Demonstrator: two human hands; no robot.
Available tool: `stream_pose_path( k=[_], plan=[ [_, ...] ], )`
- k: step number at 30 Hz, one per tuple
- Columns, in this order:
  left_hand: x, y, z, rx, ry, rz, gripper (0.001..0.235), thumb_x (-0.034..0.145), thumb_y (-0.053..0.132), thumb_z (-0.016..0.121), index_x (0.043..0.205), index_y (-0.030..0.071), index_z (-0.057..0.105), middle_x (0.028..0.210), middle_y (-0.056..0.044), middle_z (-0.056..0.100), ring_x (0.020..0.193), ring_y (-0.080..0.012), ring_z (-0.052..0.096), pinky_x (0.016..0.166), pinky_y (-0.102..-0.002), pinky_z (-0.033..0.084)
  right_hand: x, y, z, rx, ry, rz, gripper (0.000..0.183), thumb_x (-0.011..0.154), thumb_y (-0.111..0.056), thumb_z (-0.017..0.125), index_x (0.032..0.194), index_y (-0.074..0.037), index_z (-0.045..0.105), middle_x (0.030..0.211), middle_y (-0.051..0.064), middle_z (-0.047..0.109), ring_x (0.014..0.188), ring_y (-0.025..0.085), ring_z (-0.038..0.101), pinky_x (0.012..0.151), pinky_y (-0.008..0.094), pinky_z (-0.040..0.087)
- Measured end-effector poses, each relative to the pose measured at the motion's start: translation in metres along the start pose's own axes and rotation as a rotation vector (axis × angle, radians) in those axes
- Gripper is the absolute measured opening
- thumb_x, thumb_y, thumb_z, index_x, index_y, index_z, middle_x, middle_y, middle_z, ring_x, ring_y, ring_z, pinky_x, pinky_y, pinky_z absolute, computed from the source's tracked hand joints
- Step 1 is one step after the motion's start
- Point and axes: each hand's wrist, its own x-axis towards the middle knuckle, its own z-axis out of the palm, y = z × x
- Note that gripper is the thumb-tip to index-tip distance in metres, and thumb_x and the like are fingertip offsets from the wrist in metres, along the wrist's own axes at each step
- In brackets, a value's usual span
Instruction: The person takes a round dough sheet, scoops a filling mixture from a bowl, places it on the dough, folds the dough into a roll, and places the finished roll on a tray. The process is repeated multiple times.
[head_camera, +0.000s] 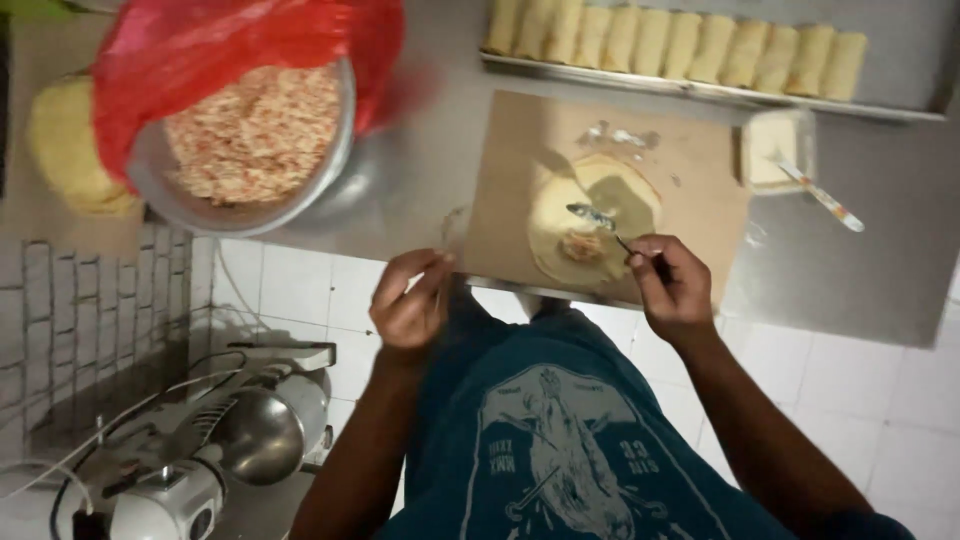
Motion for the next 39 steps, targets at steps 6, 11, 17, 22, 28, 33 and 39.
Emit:
stream_pose_path(
  k=[6,11,17,22,28,33,39],
  plan=[
    [0.033,-0.087,-0.105,0.208,-0.092,0.147,0.035,0.107,0.022,0.053,0.096,-0.001,0.078,0.099,-0.020,0.071,0.084,-0.0377,0.071,0.077,-0.050,0.059,0.081,-0.059,0.127,-0.172,-0.195,-0.229,0.023,0.092,0.004,0.060,0.112,0.005,0.071,0.090,0.025,0.068,0.084,0.051,0.066,0.074,0.056,0.054],
    [0.028,-0.171,-0.162,0.384,-0.223,0.093,0.025,0.104,0.010,0.055,0.110,0.001,0.078,0.099,-0.018,0.069,0.087,-0.0369,0.071,0.080,-0.048,0.058,0.149,-0.113,0.270,-0.299,-0.454,0.071,0.039,0.096,-0.026,0.055,0.130,-0.012,0.067,0.123,0.014,0.068,0.117,0.038,0.064,0.099,0.049,0.050],
    [0.062,-0.203,-0.177,0.313,-0.616,0.062,0.025,0.088,0.008,0.069,0.111,0.002,0.077,0.094,-0.018,0.071,0.089,-0.0377,0.071,0.093,-0.050,0.053,0.138,-0.106,0.302,-0.650,-0.397,-0.268,0.030,0.096,-0.019,0.065,0.125,-0.012,0.069,0.115,0.016,0.068,0.097,0.039,0.069,0.080,0.049,0.054],
    [0.150,-0.144,-0.117,0.184,-0.726,0.053,0.017,0.098,0.007,0.064,0.112,0.005,0.073,0.105,-0.012,0.071,0.100,-0.0304,0.070,0.105,-0.045,0.045,0.045,-0.044,0.217,-0.374,0.064,-0.225,0.035,0.101,-0.028,0.053,0.124,-0.005,0.067,0.113,0.021,0.067,0.107,0.046,0.063,0.088,0.055,0.053],
    [0.141,-0.068,0.093,-0.557,-0.847,0.375,0.018,0.096,0.014,0.069,0.112,0.014,0.077,0.103,-0.005,0.072,0.099,-0.0314,0.068,0.092,-0.044,0.050,-0.064,0.017,0.107,-0.672,0.603,0.327,0.019,0.090,-0.008,0.076,0.108,-0.008,0.077,0.085,0.008,0.068,0.073,0.026,0.070,0.066,0.037,0.057],
    [0.042,-0.060,0.276,-0.829,-1.068,0.610,0.013,0.099,0.010,0.065,0.101,0.004,0.076,0.111,-0.013,0.071,0.111,-0.0350,0.066,0.092,-0.042,0.055,-0.083,0.080,0.072,-0.968,0.660,0.308,0.023,0.088,-0.020,0.085,0.110,-0.012,0.081,0.099,0.007,0.067,0.088,0.031,0.068,0.079,0.040,0.050],
    [0.030,-0.039,0.311,-0.444,-1.447,0.961,0.007,0.093,0.015,0.067,0.095,0.012,0.073,0.109,-0.006,0.068,0.109,-0.0289,0.062,0.088,-0.045,0.053,-0.064,0.092,0.066,-1.131,0.659,0.279,0.007,0.086,-0.019,0.076,0.091,-0.015,0.074,0.080,0.002,0.056,0.071,0.028,0.060,0.060,0.041,0.046]
  ],
)
